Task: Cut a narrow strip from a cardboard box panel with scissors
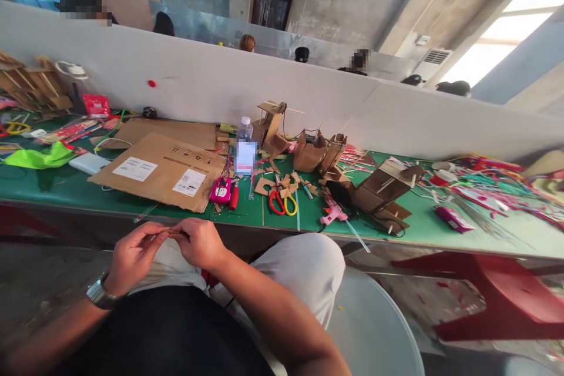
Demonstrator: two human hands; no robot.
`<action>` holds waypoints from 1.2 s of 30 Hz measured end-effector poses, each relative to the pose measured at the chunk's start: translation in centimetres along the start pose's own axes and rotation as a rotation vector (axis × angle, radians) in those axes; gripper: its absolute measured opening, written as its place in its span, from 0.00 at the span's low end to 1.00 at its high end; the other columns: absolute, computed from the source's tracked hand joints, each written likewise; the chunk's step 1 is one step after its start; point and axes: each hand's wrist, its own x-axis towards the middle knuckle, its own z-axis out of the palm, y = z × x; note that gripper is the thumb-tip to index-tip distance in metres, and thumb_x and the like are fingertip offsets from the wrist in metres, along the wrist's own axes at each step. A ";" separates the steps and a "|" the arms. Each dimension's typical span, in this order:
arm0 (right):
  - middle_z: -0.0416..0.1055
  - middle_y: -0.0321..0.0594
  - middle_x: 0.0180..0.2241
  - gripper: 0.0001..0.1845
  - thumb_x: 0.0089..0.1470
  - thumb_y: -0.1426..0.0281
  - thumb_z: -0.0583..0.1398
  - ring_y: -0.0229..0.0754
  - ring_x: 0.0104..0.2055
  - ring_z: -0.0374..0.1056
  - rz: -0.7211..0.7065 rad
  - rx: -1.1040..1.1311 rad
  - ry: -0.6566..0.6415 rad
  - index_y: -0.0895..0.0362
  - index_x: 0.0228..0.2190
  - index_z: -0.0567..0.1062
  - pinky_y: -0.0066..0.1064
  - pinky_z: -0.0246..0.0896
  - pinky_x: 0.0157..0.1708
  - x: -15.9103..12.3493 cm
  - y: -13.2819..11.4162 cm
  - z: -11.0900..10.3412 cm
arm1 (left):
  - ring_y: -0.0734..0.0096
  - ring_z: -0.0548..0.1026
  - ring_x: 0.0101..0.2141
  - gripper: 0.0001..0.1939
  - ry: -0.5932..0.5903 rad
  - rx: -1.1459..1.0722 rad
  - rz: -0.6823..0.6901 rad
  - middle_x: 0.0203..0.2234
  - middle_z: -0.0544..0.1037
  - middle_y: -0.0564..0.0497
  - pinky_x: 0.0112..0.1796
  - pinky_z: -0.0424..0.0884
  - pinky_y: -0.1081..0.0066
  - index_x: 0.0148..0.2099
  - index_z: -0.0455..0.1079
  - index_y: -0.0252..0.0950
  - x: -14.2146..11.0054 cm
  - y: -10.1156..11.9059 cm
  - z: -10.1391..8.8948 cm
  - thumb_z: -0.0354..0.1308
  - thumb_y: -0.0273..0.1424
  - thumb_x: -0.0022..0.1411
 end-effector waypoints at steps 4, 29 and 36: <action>0.85 0.44 0.38 0.05 0.65 0.70 0.65 0.44 0.41 0.81 0.044 0.014 0.020 0.56 0.39 0.84 0.30 0.73 0.43 -0.3 0.9 -0.8 | 0.64 0.82 0.36 0.10 0.010 0.097 0.259 0.33 0.84 0.49 0.43 0.77 0.68 0.44 0.82 0.41 0.9 -0.4 1.0 0.65 0.21 0.65; 0.82 0.43 0.34 0.16 0.67 0.61 0.65 0.42 0.33 0.77 -0.108 0.246 0.152 0.53 0.53 0.80 0.30 0.73 0.35 0.7 4.3 -8.2 | 0.57 0.83 0.42 0.24 -0.245 -0.116 0.153 0.40 0.83 0.46 0.38 0.82 0.62 0.54 0.79 0.50 7.9 1.4 7.2 0.55 0.18 0.67; 0.83 0.43 0.34 0.10 0.69 0.66 0.62 0.42 0.33 0.79 -0.009 0.152 0.345 0.52 0.48 0.82 0.30 0.75 0.34 1.9 4.6 -9.7 | 0.51 0.81 0.51 0.27 -0.391 -0.058 0.120 0.53 0.82 0.44 0.47 0.82 0.56 0.65 0.75 0.50 9.4 -0.6 6.5 0.55 0.24 0.68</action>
